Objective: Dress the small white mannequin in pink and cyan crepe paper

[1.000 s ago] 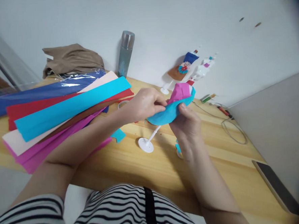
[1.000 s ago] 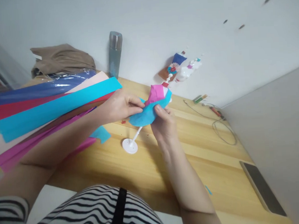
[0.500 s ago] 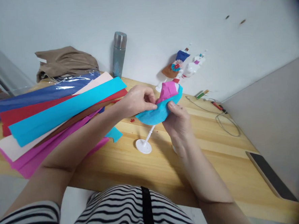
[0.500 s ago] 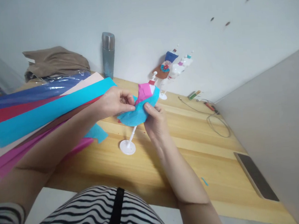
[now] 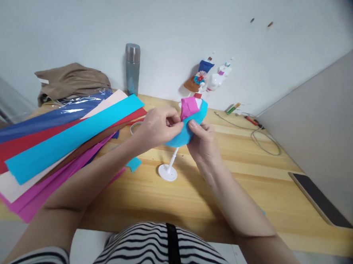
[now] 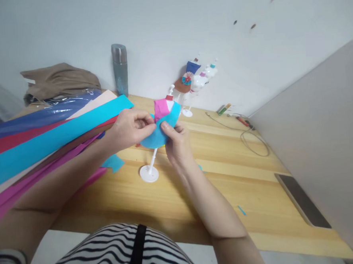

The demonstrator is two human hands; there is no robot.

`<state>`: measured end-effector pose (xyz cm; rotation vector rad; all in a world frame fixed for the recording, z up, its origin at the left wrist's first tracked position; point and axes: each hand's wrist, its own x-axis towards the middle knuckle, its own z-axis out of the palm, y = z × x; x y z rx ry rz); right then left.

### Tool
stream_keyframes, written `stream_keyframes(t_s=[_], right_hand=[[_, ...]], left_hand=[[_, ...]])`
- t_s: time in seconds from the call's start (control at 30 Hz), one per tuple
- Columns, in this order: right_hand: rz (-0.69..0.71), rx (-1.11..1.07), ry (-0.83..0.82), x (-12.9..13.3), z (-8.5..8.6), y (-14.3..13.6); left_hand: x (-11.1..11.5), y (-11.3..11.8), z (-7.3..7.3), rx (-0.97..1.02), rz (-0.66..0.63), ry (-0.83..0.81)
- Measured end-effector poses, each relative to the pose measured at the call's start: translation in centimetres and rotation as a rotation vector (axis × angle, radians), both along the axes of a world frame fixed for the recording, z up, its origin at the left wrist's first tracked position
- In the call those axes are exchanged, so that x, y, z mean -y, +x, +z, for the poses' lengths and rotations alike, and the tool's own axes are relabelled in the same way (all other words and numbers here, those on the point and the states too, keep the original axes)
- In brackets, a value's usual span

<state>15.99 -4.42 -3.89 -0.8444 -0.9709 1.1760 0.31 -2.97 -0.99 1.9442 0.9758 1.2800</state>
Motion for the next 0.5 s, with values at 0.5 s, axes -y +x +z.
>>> stream_keyframes(t_s=[0.5], right_hand=[[0.030,-0.047,-0.023,0.3,0.6,-0.3]], left_hand=[[-1.3,-0.3,-1.0,0.327,-0.306,-0.500]])
